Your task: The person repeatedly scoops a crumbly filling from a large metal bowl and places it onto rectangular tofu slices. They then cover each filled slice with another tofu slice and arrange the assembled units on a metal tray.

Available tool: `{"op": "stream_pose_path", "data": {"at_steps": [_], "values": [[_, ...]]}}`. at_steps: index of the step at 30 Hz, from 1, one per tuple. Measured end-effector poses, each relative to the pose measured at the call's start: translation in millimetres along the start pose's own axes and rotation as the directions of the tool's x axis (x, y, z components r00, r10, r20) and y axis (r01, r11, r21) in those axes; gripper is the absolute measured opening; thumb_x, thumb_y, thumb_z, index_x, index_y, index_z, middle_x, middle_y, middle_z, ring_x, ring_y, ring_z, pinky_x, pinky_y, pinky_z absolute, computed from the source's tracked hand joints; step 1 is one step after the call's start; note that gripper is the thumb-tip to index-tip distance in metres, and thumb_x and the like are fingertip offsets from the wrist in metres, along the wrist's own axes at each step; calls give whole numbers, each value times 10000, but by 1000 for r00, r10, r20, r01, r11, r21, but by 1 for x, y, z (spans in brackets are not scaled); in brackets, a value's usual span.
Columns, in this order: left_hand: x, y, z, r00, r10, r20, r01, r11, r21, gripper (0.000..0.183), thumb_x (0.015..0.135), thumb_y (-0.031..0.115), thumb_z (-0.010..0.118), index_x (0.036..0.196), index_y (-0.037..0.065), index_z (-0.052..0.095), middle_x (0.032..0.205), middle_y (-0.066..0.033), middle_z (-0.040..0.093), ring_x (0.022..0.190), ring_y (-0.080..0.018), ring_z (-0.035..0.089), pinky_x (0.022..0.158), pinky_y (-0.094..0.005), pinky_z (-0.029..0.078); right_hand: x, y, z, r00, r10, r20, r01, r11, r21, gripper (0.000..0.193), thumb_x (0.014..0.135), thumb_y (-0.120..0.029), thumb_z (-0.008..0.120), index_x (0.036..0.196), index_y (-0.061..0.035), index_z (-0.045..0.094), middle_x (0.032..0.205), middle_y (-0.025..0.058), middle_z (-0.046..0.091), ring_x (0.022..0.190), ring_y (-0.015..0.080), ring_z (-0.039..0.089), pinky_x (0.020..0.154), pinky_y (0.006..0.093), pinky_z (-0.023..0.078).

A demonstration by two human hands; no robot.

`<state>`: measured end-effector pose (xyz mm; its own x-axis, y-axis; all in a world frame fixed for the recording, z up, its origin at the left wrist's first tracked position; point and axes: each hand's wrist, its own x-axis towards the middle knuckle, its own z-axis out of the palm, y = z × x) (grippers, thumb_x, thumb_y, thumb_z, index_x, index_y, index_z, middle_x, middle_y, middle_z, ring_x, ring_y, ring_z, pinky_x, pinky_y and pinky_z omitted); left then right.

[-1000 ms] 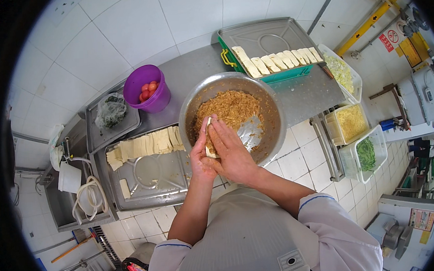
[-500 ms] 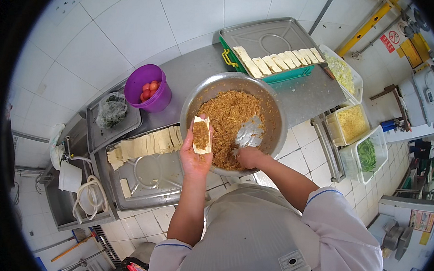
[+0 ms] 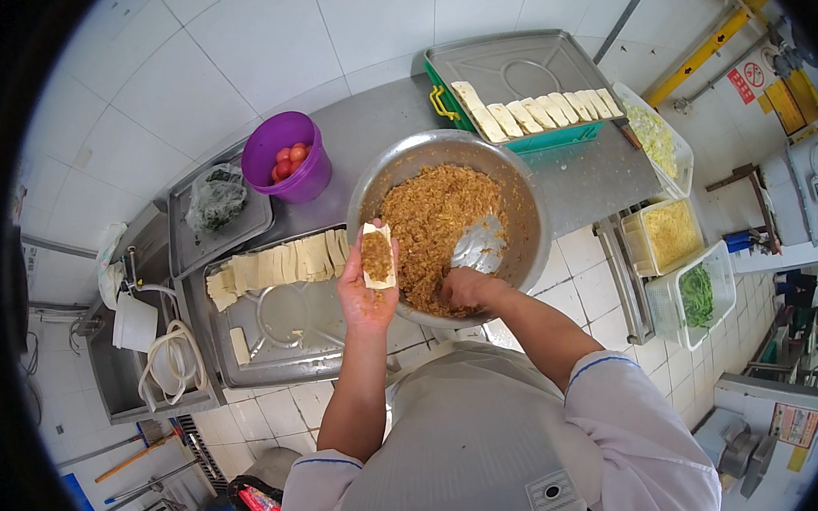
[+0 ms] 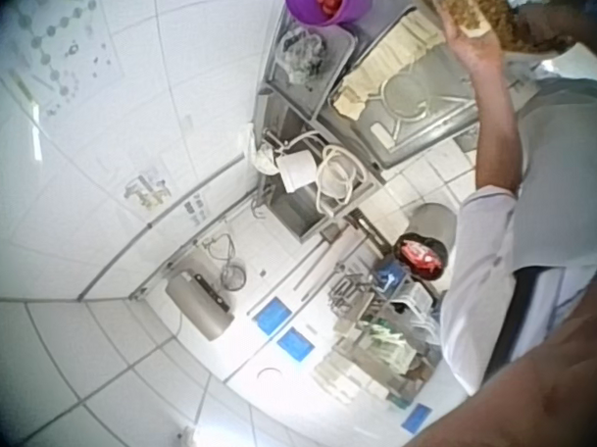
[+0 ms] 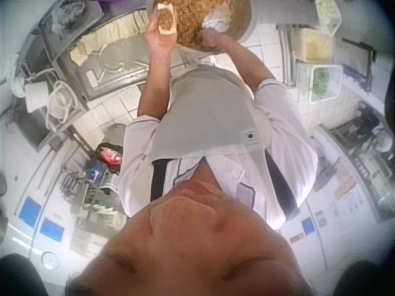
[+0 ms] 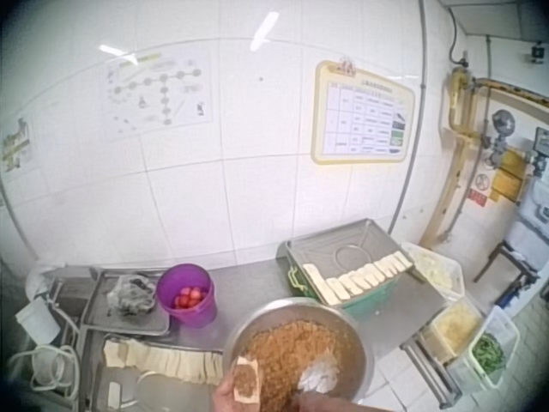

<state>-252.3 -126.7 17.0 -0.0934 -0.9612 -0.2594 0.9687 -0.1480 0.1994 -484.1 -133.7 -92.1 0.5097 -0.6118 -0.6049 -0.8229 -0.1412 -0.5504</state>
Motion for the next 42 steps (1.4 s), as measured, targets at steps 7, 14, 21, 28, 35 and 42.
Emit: {"op": "stream_pose_path", "data": {"at_steps": [7, 14, 21, 28, 35, 42], "values": [[8, -6, -11, 999, 17, -49, -17, 1000, -1, 403, 1139, 246, 485, 1482, 43, 552, 1437, -102, 653, 1314, -261, 628, 1152, -465, 505, -56, -74, -56, 902, 154, -404, 216, 648, 730, 246, 999, -123, 643, 1197, -41, 762, 1013, 132, 784, 946, 208, 729, 869, 345, 574], [8, -21, 9, 997, -72, -34, 73, 997, 32, 413, 1141, 288, 480, 1474, 73, 594, 1410, -91, 668, 1271, -258, 645, 1092, -455, 523, -87, -158, -72, 590, -211, -779, 518, 840, 164, 227, 962, 20, 641, 1172, -8, 723, 1180, 177, 741, 1000, 344, 728, 959, 416, 575], [12, -21, 20, 996, -67, -58, 71, 996, 61, 418, 1139, 308, 485, 1464, 73, 606, 1385, -88, 677, 1217, -275, 659, 1069, -433, 539, -82, -161, -62, 357, -439, -825, 471, 847, -247, 283, 858, -3, 749, 1140, -37, 761, 1299, 143, 705, 1175, 373, 659, 1035, 477, 542], [9, -18, 26, 996, -68, 53, 69, 998, -11, 434, 1155, 265, 422, 1511, 51, 547, 1461, -105, 642, 1247, -313, 660, 1104, -480, 532, -91, -158, -64, 379, -324, -867, 508, 856, -97, 250, 882, -25, 783, 1130, -56, 786, 1225, 138, 700, 1132, 321, 662, 980, 421, 551], [-8, -23, 48, 984, -102, 148, 106, 994, -22, 464, 1164, 210, 376, 1586, 37, 459, 1558, -112, 563, 1386, -277, 576, 1194, -461, 453, -84, -148, -84, 620, 52, -783, 534, 702, 470, 164, 900, -63, 841, 967, -48, 692, 925, 26, 634, 851, 148, 599, 779, 322, 513], [-18, -27, 49, 982, -142, 121, 143, 990, 7, 503, 1155, 201, 403, 1629, 35, 386, 1629, -120, 493, 1466, -270, 515, 1239, -445, 413, -79, -137, -94, 685, 139, -715, 510, 609, 607, 259, 934, -119, 854, 875, -61, 609, 800, -43, 567, 752, 59, 494, 678, 264, 459]]}}
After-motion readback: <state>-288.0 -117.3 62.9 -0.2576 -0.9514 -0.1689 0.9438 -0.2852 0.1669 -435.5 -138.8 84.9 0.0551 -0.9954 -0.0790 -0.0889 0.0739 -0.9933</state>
